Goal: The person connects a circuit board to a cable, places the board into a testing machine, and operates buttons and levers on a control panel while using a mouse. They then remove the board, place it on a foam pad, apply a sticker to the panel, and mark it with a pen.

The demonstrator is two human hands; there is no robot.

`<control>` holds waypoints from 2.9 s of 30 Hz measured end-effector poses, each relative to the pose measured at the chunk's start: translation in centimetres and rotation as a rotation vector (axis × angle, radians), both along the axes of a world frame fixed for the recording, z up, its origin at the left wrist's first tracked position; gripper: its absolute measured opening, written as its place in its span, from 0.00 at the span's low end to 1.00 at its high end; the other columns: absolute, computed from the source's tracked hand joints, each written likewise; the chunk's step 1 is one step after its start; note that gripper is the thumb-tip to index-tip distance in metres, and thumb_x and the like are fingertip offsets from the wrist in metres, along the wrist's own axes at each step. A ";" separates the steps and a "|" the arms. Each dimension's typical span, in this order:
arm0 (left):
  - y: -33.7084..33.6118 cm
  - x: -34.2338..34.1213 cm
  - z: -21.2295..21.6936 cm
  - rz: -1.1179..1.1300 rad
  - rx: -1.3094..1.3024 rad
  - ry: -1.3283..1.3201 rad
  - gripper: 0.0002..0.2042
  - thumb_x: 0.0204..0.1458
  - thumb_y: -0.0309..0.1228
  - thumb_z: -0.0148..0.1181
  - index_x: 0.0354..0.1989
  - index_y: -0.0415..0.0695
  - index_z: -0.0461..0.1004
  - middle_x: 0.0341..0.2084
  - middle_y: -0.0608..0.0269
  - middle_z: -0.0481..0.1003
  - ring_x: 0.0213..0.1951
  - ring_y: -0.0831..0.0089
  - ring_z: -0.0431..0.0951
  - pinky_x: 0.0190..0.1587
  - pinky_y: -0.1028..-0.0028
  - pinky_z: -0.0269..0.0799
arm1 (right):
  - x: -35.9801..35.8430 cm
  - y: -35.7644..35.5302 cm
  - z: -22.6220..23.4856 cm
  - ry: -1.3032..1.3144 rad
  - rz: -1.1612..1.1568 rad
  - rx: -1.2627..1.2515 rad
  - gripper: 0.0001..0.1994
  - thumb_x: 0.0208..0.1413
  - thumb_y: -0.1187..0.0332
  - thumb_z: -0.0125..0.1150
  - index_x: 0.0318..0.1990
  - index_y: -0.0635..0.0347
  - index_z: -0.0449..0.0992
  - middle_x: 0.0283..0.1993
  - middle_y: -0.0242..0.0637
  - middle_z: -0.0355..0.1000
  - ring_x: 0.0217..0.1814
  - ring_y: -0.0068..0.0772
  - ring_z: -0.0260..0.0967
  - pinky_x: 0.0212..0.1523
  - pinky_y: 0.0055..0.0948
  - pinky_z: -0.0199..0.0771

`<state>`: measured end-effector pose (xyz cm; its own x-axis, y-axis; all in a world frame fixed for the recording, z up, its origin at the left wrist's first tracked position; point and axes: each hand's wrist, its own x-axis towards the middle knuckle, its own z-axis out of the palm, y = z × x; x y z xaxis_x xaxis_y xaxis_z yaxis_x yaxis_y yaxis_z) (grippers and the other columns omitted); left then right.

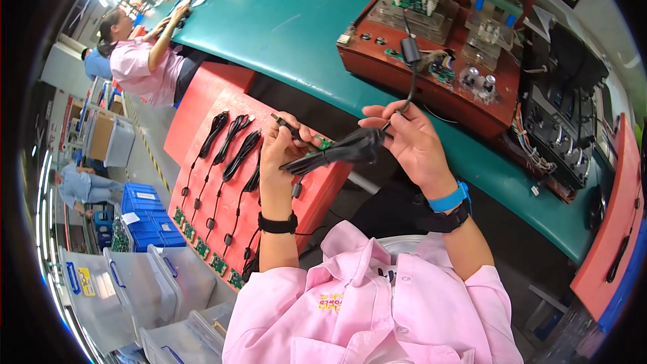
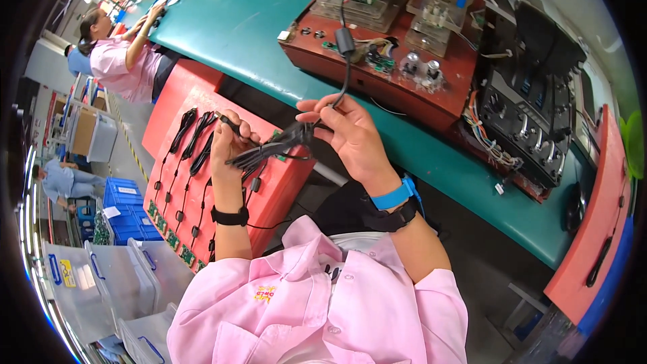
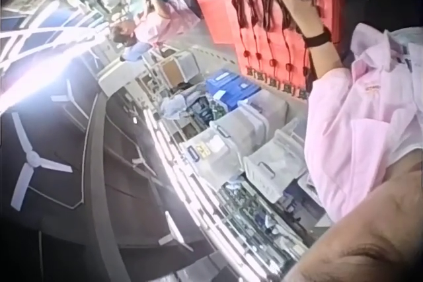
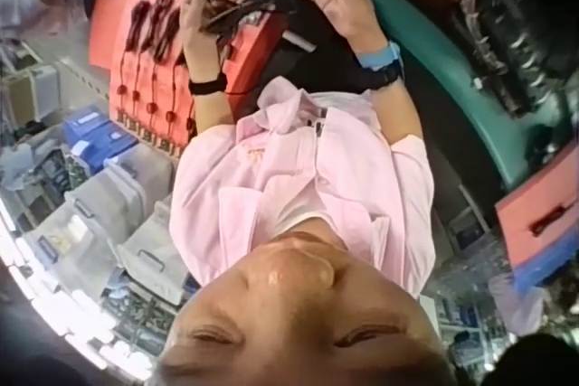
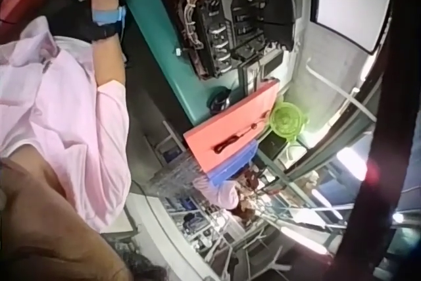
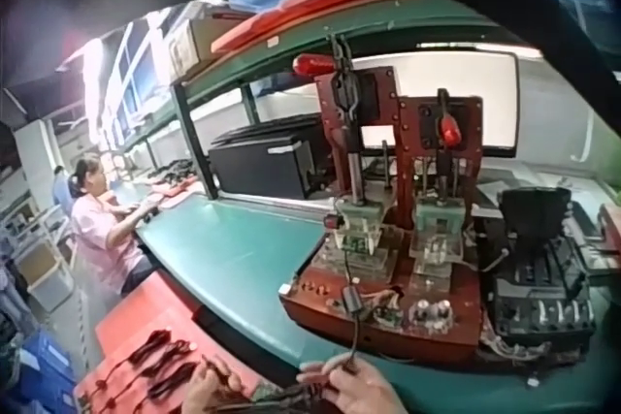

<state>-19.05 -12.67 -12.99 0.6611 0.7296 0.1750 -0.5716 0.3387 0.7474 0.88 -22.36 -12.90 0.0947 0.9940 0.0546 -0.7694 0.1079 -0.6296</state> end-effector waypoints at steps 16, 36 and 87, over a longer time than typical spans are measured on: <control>2.4 7.8 4.4 0.771 1.282 1.181 0.09 0.49 0.29 0.52 0.33 0.37 0.61 0.13 0.50 0.68 0.20 0.54 0.71 0.21 0.63 0.64 | -0.2 1.4 -0.5 -0.441 -0.125 -0.062 0.06 0.53 0.72 0.49 0.36 0.63 0.66 0.38 0.39 0.69 0.39 0.25 0.66 0.41 0.25 0.68; 3.9 8.9 6.6 0.772 1.421 1.309 0.13 0.44 0.35 0.55 0.26 0.37 0.64 0.14 0.50 0.71 0.20 0.52 0.73 0.22 0.60 0.68 | 1.6 -3.8 4.1 -0.910 -0.179 -0.240 0.09 0.51 0.69 0.45 0.26 0.66 0.69 0.22 0.37 0.69 0.24 0.22 0.66 0.29 0.20 0.65; -0.1 1.3 11.9 0.731 1.365 1.407 0.13 0.50 0.36 0.50 0.41 0.42 0.70 0.34 0.54 0.73 0.36 0.62 0.73 0.41 0.72 0.65 | 2.6 -7.3 4.7 -1.602 -0.195 0.398 0.06 0.39 0.77 0.56 0.26 0.64 0.65 0.29 0.44 0.67 0.30 0.45 0.66 0.27 0.33 0.64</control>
